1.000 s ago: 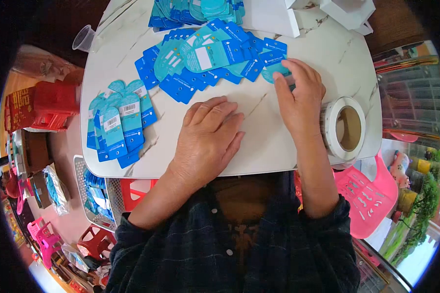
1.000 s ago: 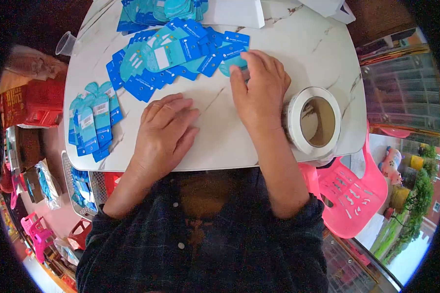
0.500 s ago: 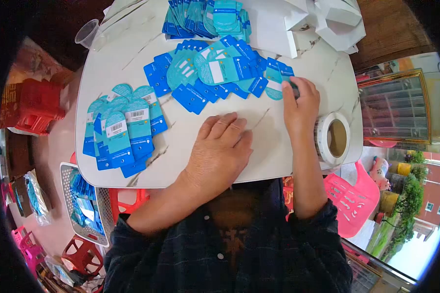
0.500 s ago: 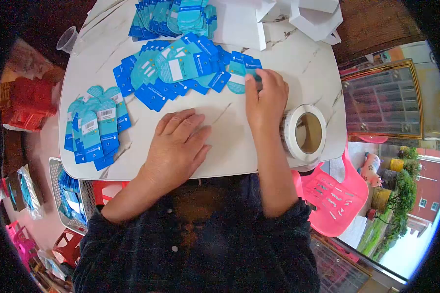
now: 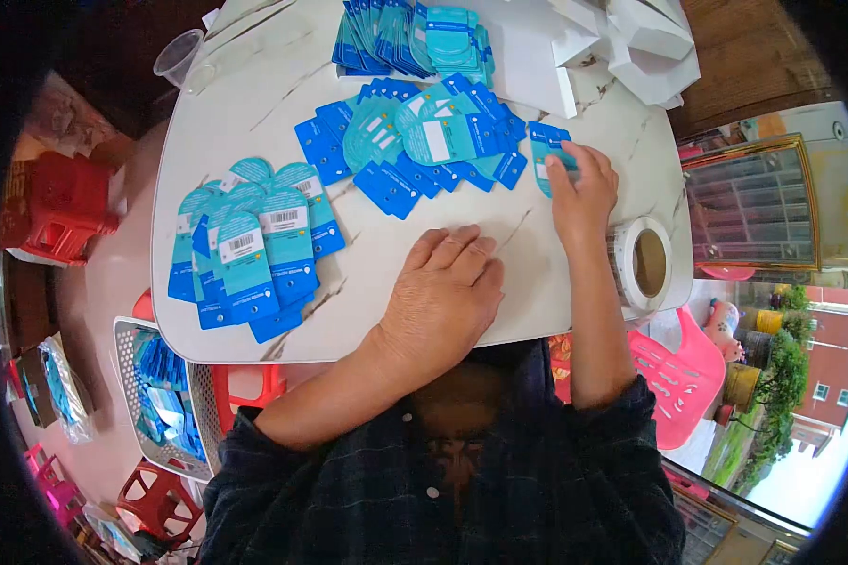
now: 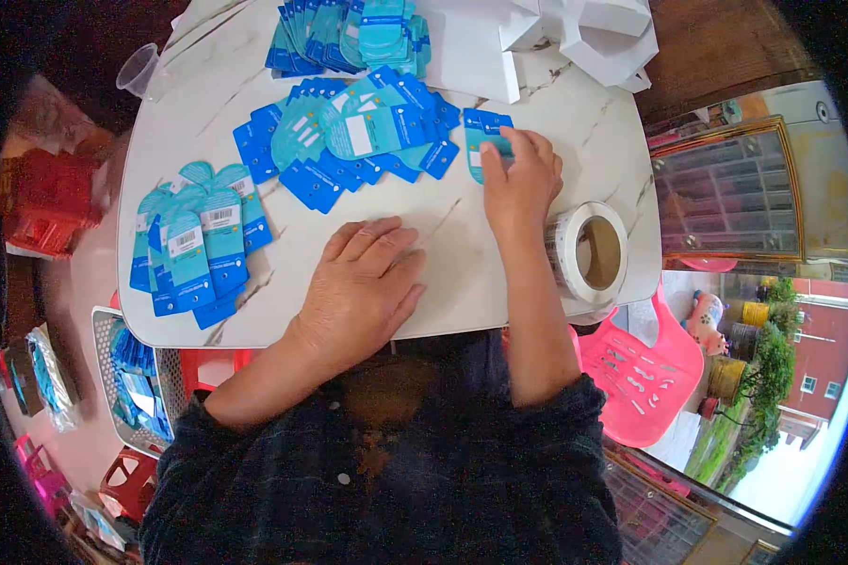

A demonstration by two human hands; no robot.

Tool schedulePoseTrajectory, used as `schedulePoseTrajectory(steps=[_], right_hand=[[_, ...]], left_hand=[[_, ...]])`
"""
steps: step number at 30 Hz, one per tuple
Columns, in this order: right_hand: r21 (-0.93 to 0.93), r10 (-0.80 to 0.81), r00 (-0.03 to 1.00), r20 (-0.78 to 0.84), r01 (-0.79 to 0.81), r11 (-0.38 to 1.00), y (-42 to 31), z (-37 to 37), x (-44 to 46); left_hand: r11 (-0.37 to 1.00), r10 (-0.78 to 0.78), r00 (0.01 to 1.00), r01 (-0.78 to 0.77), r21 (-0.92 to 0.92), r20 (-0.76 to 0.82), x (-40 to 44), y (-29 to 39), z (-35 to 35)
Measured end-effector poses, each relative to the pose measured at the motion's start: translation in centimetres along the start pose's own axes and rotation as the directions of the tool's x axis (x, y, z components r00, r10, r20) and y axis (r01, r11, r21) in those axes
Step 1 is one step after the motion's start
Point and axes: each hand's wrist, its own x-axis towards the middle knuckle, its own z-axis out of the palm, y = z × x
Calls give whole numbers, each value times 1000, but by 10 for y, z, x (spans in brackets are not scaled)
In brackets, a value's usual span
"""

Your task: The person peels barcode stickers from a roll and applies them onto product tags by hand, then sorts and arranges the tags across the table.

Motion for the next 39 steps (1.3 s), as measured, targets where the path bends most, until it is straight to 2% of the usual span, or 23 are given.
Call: schedulePoseTrajectory(steps=[8, 17, 23, 27, 29, 30, 32, 33, 37, 39], right_hand=[[-46, -129, 991, 25, 130, 990, 3, -7, -22], [-59, -278, 954, 113, 286, 956, -22, -44, -87], [-23, -285, 949, 136, 290, 957, -34, -57, -84], [44, -406, 912, 61, 404, 914, -56, -63, -48], [68, -538, 840, 73, 534, 843, -72, -56, -18], [70, -540, 839, 67, 536, 842, -79, -49, -2], [69, -705, 685, 187, 706, 705, -91, -34, 26], [73, -708, 682, 181, 709, 701, -92, -27, 38], [-1, -713, 558, 425, 788, 616, -87, -1, 71], [0, -690, 568, 449, 772, 635, -84, -1, 78]], left_hand=[[1000, -1, 1000, 0, -30, -26, 0, -1, 1], [999, -10, 999, 9, -37, -32, 2, 0, 0], [1000, -12, 999, 11, -23, -49, 2, 0, 1], [1000, -7, 999, 6, -18, -43, 3, 0, 0], [1000, -6, 999, 5, -18, -32, 3, 0, -1], [1000, -9, 1000, 9, -21, -24, 4, -1, 0], [999, -20, 1000, 20, -25, -7, 4, -1, 0], [1000, -22, 1000, 21, -17, -9, 4, -2, 0], [996, -25, 999, 22, -88, -37, 2, -5, 1], [996, -22, 999, 18, -90, -45, 4, -5, 1]])
